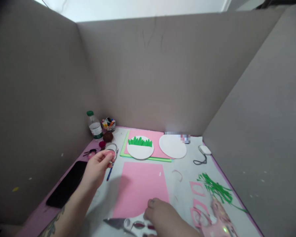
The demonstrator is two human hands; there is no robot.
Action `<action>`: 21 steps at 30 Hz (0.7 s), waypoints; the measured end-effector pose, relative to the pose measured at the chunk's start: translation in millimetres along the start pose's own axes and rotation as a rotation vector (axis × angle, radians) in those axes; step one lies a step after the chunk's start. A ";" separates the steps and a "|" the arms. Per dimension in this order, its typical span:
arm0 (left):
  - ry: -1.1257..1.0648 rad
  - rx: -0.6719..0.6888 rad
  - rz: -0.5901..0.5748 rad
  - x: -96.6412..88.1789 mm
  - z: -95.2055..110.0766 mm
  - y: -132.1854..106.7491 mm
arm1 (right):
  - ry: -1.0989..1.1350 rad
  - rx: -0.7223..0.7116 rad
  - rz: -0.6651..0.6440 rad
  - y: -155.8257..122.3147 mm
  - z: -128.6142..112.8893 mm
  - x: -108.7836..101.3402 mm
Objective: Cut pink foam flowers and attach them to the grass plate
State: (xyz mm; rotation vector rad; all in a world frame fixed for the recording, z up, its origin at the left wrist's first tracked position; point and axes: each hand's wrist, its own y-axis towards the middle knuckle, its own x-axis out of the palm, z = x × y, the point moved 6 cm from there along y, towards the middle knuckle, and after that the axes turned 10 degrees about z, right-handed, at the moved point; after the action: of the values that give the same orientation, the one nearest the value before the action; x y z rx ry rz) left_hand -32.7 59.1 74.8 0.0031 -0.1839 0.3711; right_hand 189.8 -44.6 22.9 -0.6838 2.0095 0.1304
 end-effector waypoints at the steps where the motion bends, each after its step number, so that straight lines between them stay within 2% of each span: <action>1: -0.018 0.028 0.034 -4.2 11.7 5.0 | 0.104 0.030 0.081 -0.6 5.5 -9.3; 4: -0.101 0.097 0.088 -5.7 46.9 14.3 | 0.505 0.204 0.229 4.6 23.1 -28.8; 6: -0.126 0.130 0.039 7.5 64.9 13.6 | 0.817 0.273 0.289 15.1 26.5 -36.3; 8: -0.151 0.150 -0.043 28.4 75.8 7.4 | 1.041 0.230 0.389 28.7 22.3 -45.4; 10: -0.187 0.115 -0.107 49.5 76.6 -1.0 | 1.148 0.116 0.478 41.5 13.5 -52.7; 12: -0.195 0.079 -0.161 66.5 72.3 -9.2 | 1.188 -0.017 0.511 51.4 1.9 -54.5; 14: -0.162 0.072 -0.192 76.0 67.0 -15.1 | 1.137 -0.112 0.515 57.4 -9.1 -51.6; 17: -0.042 0.090 -0.206 79.1 61.2 -19.5 | 1.041 -0.125 0.528 59.0 -18.4 -44.0; 21: 0.059 0.141 -0.198 79.0 60.5 -21.9 | 0.953 -0.093 0.477 52.7 -24.8 -38.2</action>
State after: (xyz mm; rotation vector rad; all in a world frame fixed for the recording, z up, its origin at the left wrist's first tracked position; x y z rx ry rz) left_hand 36.7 64.9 149.2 0.1480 -0.0980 0.1857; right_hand 157.5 6.3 57.9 -0.3107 3.0826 0.2033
